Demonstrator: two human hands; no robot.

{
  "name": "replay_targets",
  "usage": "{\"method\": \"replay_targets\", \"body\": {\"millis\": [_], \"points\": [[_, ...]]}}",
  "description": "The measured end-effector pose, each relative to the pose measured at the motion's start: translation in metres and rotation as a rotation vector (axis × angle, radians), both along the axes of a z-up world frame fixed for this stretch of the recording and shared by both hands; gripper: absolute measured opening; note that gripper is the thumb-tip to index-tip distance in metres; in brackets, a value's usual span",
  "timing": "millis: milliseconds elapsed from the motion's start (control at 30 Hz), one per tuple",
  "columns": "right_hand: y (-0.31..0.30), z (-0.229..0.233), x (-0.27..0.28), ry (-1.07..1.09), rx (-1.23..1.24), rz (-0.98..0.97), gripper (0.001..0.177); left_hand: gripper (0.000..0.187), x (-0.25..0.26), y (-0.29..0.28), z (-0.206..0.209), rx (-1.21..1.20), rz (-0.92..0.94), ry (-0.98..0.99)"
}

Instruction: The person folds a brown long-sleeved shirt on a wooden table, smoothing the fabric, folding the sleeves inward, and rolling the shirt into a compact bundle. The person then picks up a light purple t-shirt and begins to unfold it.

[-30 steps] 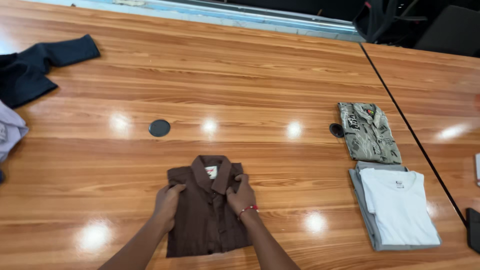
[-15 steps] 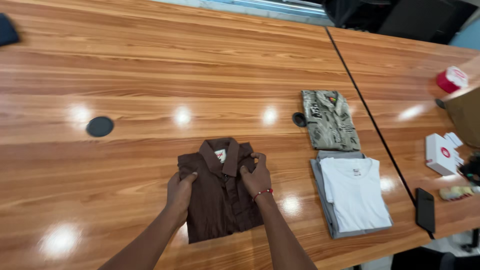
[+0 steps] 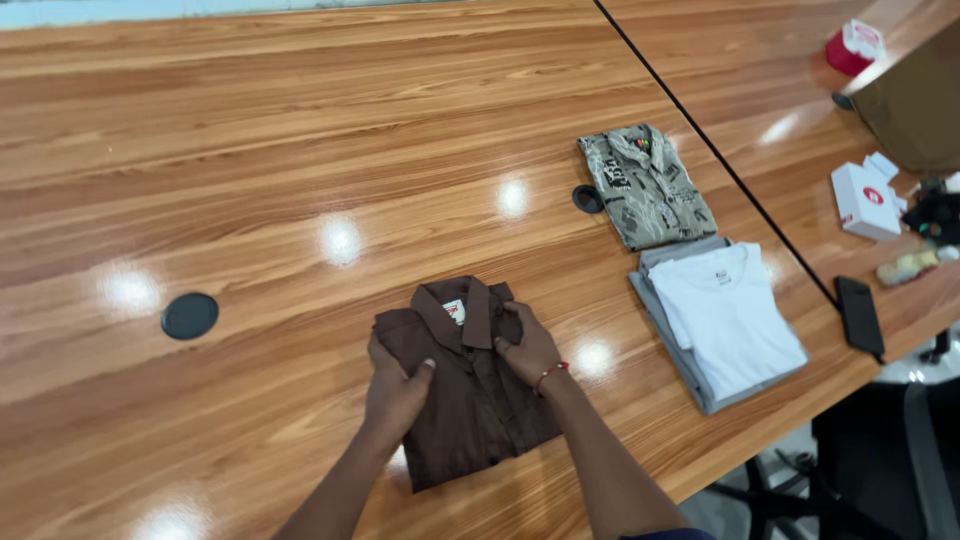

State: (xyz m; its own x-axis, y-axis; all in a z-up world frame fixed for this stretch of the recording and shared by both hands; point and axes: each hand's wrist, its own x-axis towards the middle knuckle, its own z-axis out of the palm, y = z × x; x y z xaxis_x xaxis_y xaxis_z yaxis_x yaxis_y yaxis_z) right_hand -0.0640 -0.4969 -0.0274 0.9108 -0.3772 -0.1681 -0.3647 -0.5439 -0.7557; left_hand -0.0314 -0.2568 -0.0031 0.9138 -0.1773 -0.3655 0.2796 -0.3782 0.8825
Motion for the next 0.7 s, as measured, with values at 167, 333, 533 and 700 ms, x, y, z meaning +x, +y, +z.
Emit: {"method": "replay_targets", "body": {"millis": [167, 333, 533, 700], "points": [[0.006, 0.014, -0.008, -0.039, 0.030, -0.054, 0.065, 0.100, 0.004, 0.000, 0.017, -0.196, -0.027, 0.073], [-0.001, 0.032, -0.010, -0.038, 0.042, -0.077, 0.065, 0.095, 0.006, -0.014, 0.027, -0.220, -0.033, -0.020], [-0.050, 0.061, 0.000, -0.112, 0.125, -0.071, 0.063, 0.093, 0.019, -0.064, 0.040, -0.226, -0.016, -0.167], [-0.123, 0.074, 0.024, -0.188, 0.148, -0.042, 0.056, 0.088, 0.040, -0.132, 0.066, -0.193, 0.019, -0.286]]}}
